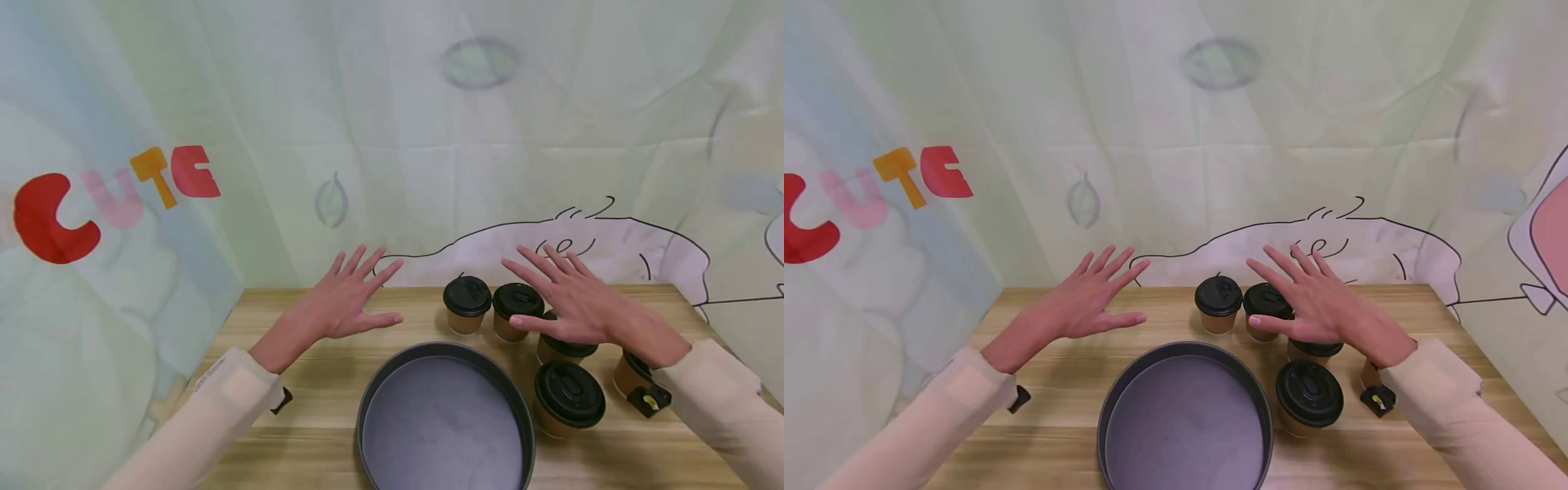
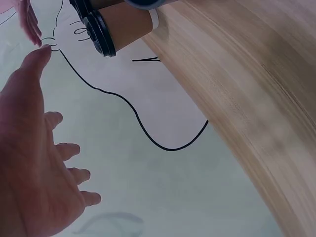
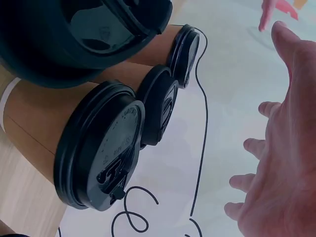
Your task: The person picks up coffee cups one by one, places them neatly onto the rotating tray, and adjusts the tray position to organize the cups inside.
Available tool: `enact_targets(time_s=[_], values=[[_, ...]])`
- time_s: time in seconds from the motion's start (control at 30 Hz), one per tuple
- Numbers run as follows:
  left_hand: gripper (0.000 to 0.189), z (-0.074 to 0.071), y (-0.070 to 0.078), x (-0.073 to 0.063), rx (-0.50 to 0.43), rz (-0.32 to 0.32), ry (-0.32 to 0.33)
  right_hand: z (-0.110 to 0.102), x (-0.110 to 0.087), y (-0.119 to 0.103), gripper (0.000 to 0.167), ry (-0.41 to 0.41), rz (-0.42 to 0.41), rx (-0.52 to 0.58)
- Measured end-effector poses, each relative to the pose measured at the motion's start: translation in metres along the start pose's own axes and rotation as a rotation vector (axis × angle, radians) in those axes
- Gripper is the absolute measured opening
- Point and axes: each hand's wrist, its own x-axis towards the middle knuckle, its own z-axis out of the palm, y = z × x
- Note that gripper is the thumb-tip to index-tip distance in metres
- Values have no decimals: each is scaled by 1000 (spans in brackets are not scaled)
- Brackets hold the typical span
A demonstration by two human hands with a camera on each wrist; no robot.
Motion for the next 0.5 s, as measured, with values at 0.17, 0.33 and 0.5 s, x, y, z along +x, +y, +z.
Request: enact_targets(time_s=[0.17,0.33,0.5], values=[[89,2,-6,-10,-146,7,23,-1,-16,0,88,70,-18,60],[85,8,-12,-27,-281,-2,80,2,-39,-2,91,133,-29,127],[78,23,-12,-44,-442,-13,174,13,-64,-10,94,203,-35,208]])
